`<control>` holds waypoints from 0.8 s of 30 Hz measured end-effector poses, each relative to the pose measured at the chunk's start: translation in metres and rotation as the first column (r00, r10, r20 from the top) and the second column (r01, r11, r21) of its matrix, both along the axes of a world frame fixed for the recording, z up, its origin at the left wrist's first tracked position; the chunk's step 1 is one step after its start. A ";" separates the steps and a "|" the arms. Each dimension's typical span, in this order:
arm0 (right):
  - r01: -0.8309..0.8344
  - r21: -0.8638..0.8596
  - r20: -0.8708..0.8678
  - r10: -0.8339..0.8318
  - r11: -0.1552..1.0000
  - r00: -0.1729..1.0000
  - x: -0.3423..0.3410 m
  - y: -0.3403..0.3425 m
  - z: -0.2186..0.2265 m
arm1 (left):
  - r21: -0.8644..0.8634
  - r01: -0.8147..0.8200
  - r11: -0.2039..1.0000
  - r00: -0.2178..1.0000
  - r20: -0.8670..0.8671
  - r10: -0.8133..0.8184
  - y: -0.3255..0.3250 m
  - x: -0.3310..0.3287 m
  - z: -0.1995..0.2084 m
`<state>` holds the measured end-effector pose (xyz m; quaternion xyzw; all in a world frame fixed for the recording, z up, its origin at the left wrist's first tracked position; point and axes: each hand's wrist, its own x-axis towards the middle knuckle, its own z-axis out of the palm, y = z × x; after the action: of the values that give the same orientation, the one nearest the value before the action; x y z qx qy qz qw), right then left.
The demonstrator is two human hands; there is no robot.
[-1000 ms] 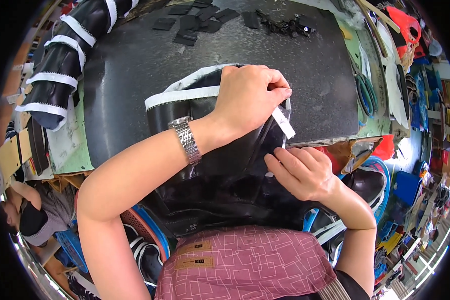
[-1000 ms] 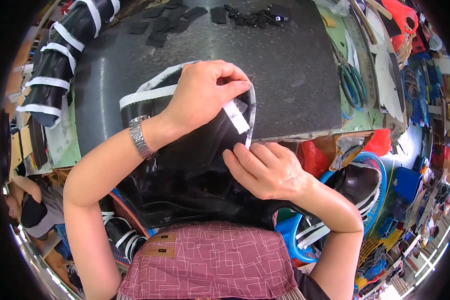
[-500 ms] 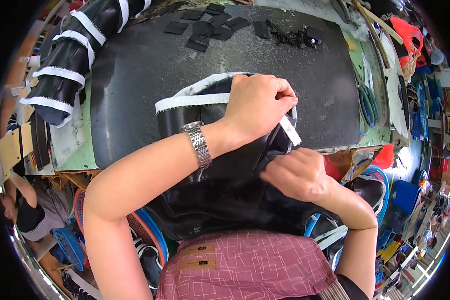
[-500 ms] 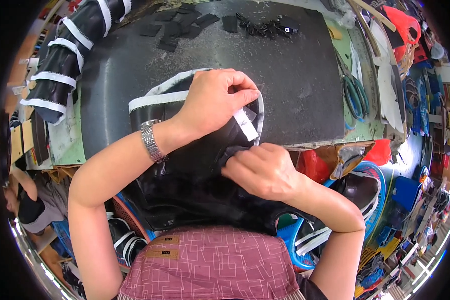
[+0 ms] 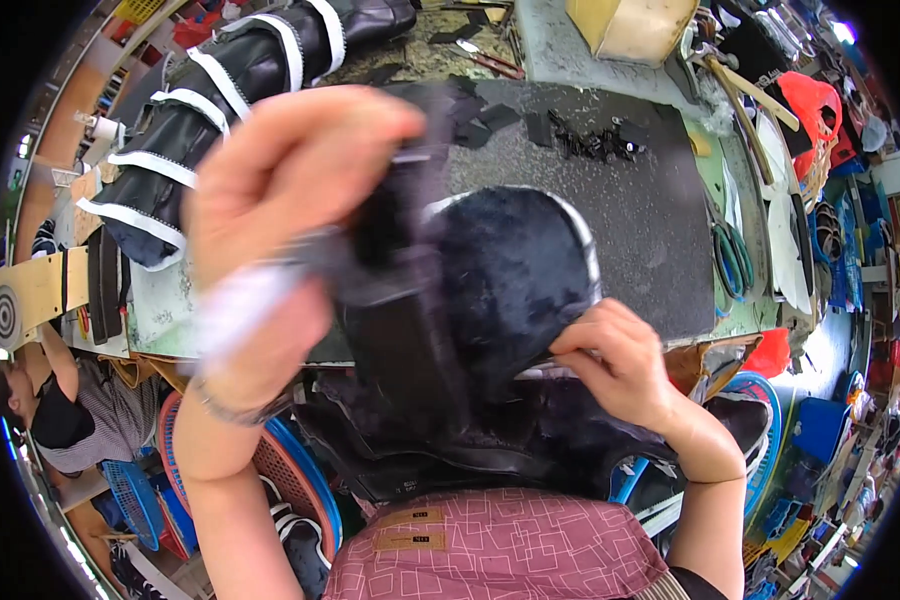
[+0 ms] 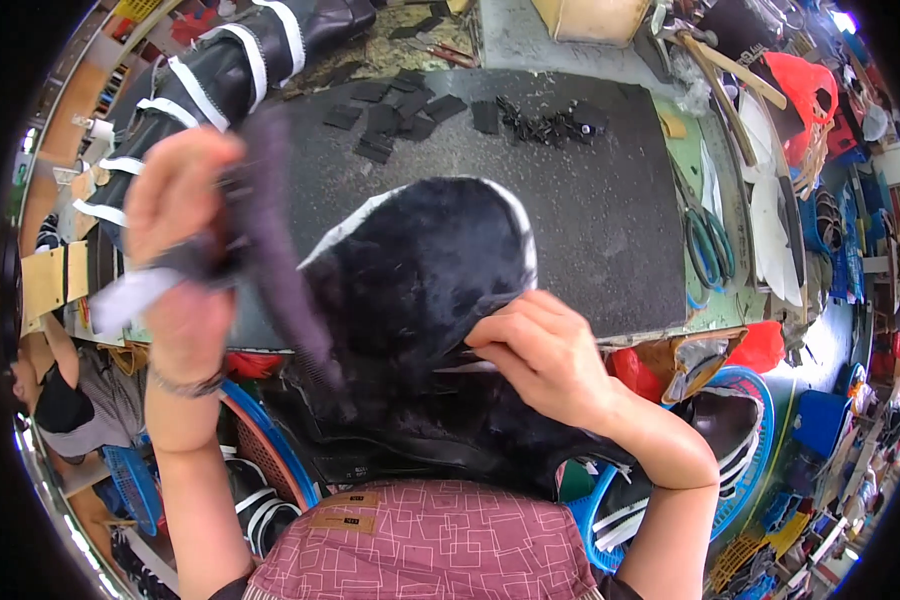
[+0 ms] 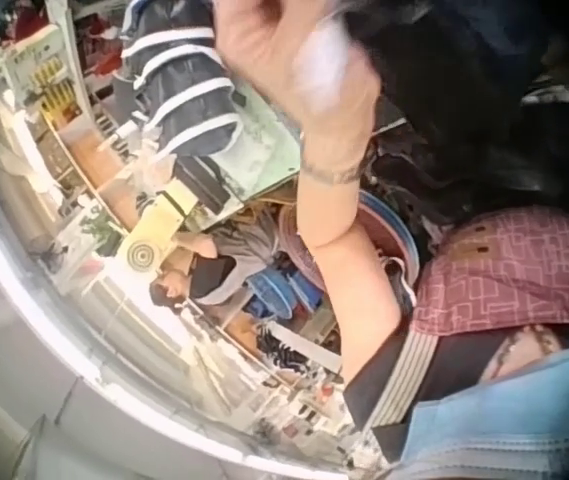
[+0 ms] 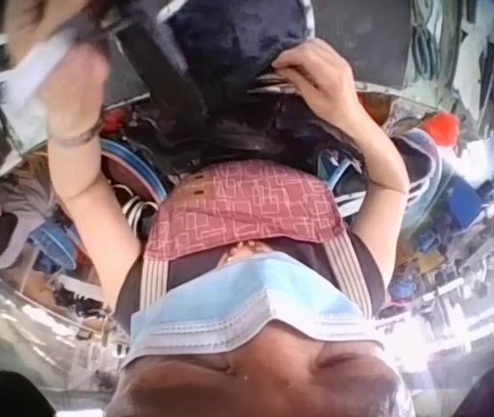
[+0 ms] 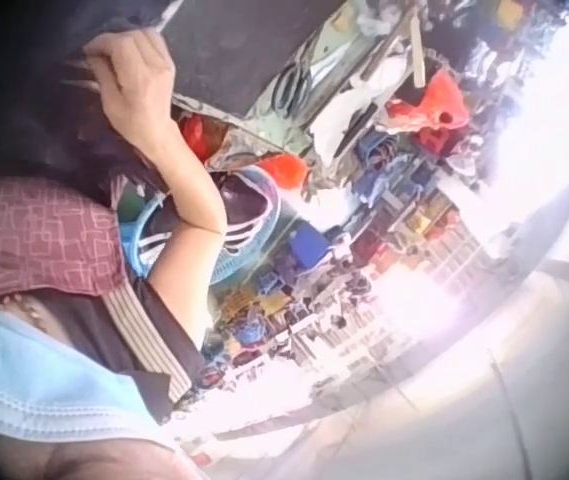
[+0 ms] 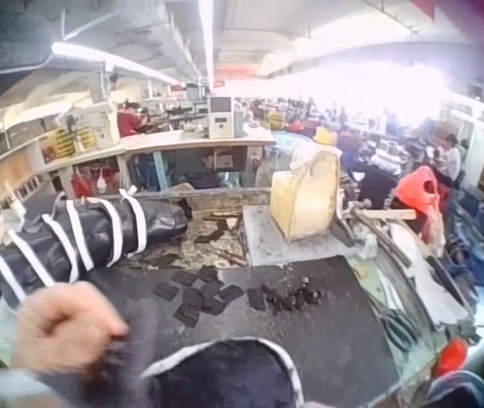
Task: Applying reinforcement patches and trimming excess material on shoe upper components at a factory workbench.
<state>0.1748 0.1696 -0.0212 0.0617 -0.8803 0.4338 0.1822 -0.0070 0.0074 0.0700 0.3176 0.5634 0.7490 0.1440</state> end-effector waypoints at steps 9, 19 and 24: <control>-0.338 0.263 -0.201 0.394 0.904 0.897 -0.039 -0.003 0.073 | -0.575 -0.014 0.818 0.943 -0.279 -0.180 -0.040 0.008 -0.027; -0.295 -0.337 0.053 0.330 0.894 0.942 -0.068 -0.004 0.055 | -0.340 0.215 0.915 0.976 0.054 -0.209 -0.018 0.014 -0.038; -0.264 -0.414 0.210 0.374 0.871 0.903 -0.073 -0.003 0.057 | -0.270 0.256 0.928 0.958 0.197 -0.207 -0.021 0.006 -0.039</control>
<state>0.1022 0.1664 0.0357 0.1087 -0.7749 0.6225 -0.0122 -0.0007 -0.0140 0.0305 0.2940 0.6126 0.6585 0.3234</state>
